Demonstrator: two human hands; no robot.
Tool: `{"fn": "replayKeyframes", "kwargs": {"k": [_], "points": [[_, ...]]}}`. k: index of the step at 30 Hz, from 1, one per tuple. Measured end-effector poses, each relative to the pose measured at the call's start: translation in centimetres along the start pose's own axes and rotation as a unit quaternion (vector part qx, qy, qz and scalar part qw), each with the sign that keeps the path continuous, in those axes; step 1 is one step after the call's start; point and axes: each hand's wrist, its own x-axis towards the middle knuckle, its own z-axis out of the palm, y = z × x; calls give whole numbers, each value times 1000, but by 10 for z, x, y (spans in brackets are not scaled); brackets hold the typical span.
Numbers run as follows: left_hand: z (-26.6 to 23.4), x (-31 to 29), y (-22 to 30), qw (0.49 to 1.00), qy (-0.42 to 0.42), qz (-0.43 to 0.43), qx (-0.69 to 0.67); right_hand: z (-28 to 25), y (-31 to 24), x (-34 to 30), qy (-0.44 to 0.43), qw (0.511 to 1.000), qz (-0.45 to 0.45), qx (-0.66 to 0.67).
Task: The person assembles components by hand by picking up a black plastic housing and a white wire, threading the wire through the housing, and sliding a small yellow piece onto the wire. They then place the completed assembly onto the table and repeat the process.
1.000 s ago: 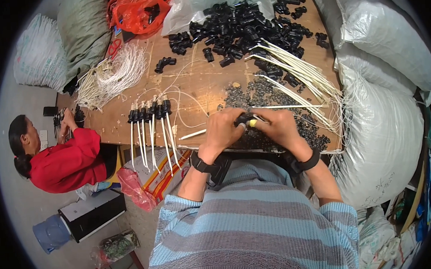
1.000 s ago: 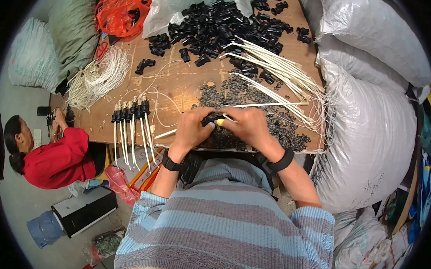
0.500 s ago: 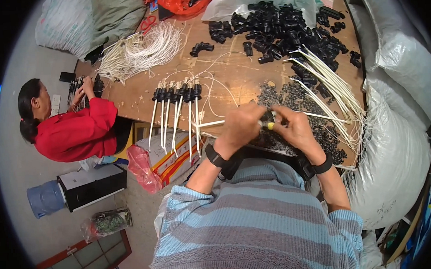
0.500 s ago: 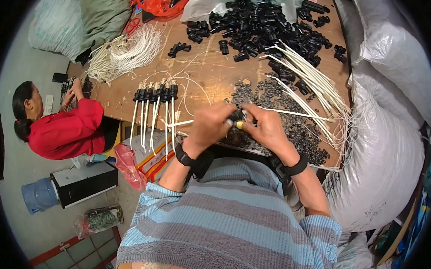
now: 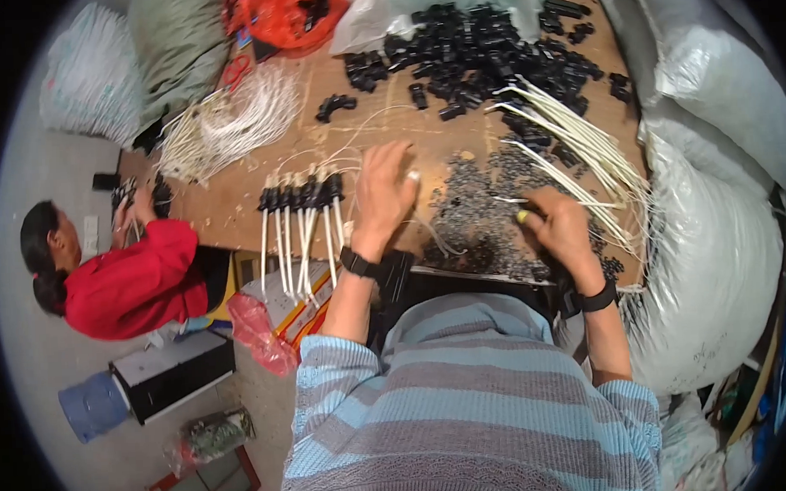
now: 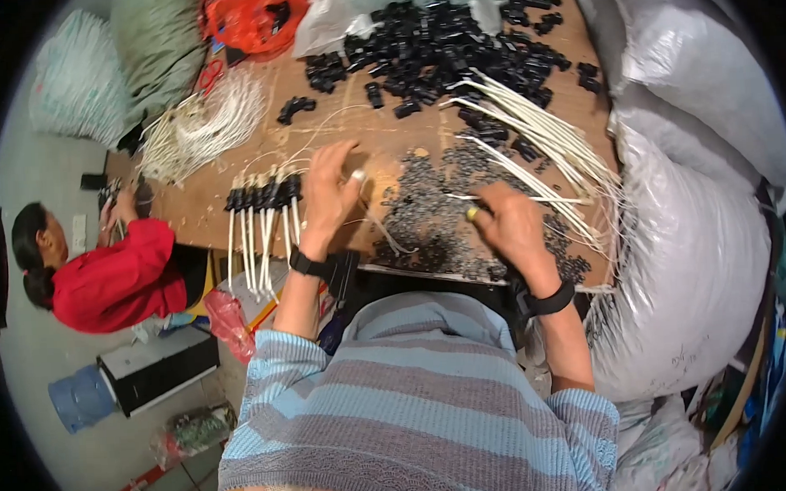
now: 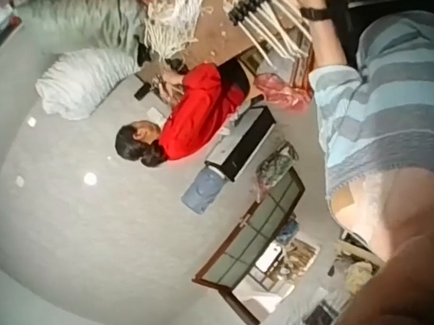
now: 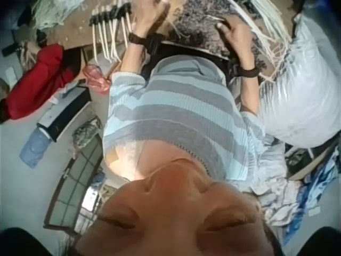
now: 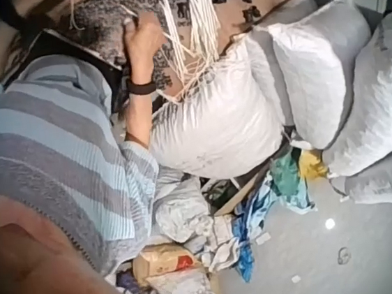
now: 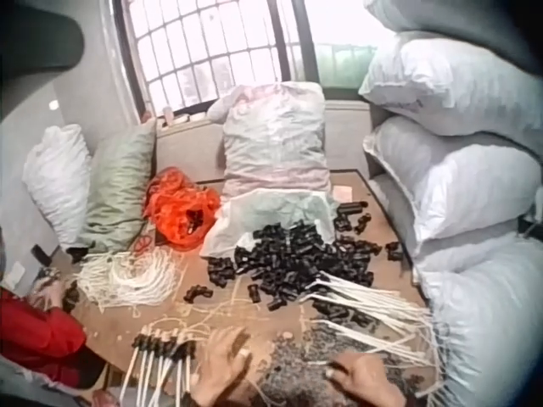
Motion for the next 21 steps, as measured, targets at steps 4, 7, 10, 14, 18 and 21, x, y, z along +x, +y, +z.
{"fn": "replayKeyframes", "kwargs": {"k": [4,7,10,14,18,21], "points": [[58,56,-10,992,-6,121,24,-36,47,-8,60,962,65,-260],[80,65,-28,997,-67,28,33,-35,69,-21,74,963,78,-248],[77,61,-24,994,-93,0,48,-29,68,-21,81,969,53,-228],[56,51,-22,990,-77,10,117,-28,43,-1,88,983,-41,-156],[41,37,-27,989,-20,80,119,-18,8,6,52,996,-47,-50],[34,23,-31,994,-100,-42,-20,-10,1,2,41,998,-47,-2]]}}
